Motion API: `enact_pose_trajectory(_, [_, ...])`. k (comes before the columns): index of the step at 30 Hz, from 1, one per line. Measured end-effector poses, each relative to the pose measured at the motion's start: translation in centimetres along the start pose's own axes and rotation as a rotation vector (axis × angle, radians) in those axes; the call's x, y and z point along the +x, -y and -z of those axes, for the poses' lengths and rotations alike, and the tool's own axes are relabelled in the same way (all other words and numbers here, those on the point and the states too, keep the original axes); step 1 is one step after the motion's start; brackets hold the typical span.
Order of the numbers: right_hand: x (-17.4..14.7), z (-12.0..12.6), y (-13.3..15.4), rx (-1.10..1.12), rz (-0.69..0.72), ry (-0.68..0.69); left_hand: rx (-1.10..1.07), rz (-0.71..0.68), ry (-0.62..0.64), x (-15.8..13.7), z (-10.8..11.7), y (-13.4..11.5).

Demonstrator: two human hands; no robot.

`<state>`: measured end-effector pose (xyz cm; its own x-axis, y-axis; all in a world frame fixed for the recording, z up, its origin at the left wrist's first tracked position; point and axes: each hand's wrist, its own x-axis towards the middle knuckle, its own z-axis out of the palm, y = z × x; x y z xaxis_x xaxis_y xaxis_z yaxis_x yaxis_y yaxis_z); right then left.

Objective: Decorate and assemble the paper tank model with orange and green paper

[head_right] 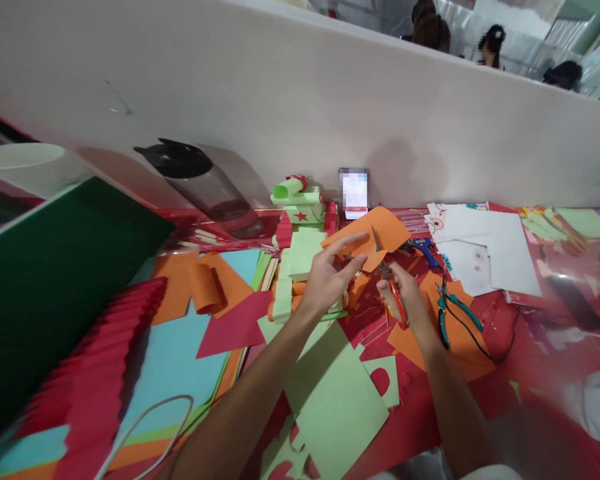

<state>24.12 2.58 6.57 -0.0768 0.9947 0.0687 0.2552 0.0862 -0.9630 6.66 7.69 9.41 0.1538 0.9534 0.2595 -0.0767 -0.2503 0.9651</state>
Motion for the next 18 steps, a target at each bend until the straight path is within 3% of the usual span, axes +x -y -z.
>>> enact_pose_trajectory(8, [0.20,0.23,-0.71,-0.013,0.013,0.011,0.042,-0.050,0.022,0.07,0.18,0.20])
enact_pose_trajectory(18, [0.19,0.22,-0.39,0.030,-0.023,0.021,0.013,-0.098,-0.136,0.37,0.50,0.09])
